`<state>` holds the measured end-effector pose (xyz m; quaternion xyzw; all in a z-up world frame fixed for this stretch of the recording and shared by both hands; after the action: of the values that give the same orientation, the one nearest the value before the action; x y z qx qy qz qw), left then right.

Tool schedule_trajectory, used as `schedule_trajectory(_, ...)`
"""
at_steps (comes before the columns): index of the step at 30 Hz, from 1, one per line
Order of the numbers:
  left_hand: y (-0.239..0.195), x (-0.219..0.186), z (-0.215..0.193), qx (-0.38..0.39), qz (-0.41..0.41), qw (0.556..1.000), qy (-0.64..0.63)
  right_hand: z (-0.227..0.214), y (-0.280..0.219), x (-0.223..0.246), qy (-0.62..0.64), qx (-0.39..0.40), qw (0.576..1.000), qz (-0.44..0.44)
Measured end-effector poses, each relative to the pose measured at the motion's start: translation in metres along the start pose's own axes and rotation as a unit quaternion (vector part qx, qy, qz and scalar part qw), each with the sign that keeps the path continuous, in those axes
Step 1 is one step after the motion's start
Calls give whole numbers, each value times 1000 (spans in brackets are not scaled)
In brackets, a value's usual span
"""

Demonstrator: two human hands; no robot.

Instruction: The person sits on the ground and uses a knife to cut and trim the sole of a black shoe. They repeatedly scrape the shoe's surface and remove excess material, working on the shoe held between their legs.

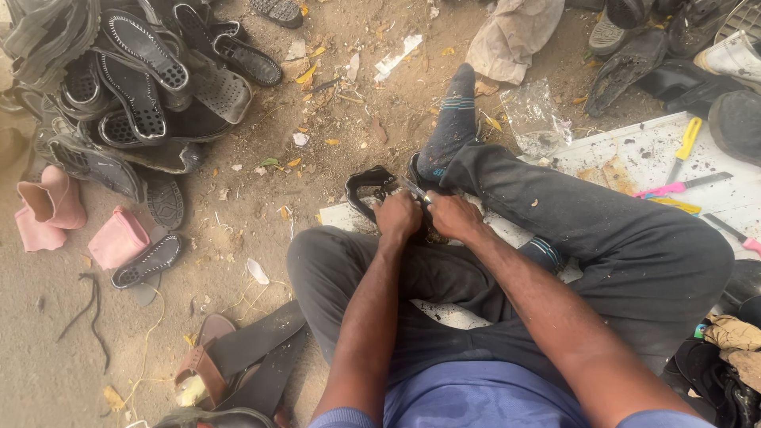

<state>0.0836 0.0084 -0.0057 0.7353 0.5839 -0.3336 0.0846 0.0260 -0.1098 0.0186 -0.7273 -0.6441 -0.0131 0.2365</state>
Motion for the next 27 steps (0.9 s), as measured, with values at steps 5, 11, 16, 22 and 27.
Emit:
schedule_trajectory(5,3,10,8,36,-54,997,-38,-3,-63,-7,-8,19,1000,-7)
schedule_trajectory(11,-3,7,6,-25,-27,998,-48,-6,-38,-2,-23,-7,999,-23)
schedule_trajectory(16,-15,5,-3,-68,-7,996,-65,-5,-53,-5,-24,20,999,-38)
schedule_trajectory(22,-27,-8,-3,-97,30,992,-73,-21,-72,-17,10,3,999,-45)
schedule_trajectory(27,-48,-9,-8,-124,81,986,-78,-16,-48,-4,38,10,999,-16)
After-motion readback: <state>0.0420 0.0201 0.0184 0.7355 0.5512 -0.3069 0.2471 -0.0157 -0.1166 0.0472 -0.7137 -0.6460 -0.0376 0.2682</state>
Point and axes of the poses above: each hand's wrist, its own y-axis towards the middle knuckle, its own z-axis out of the palm, x = y × z, the point moved 9 cm from there along y, towards the middle knuckle, and after that the axes turned 9 degrees about -y, right-handed, at the moved point
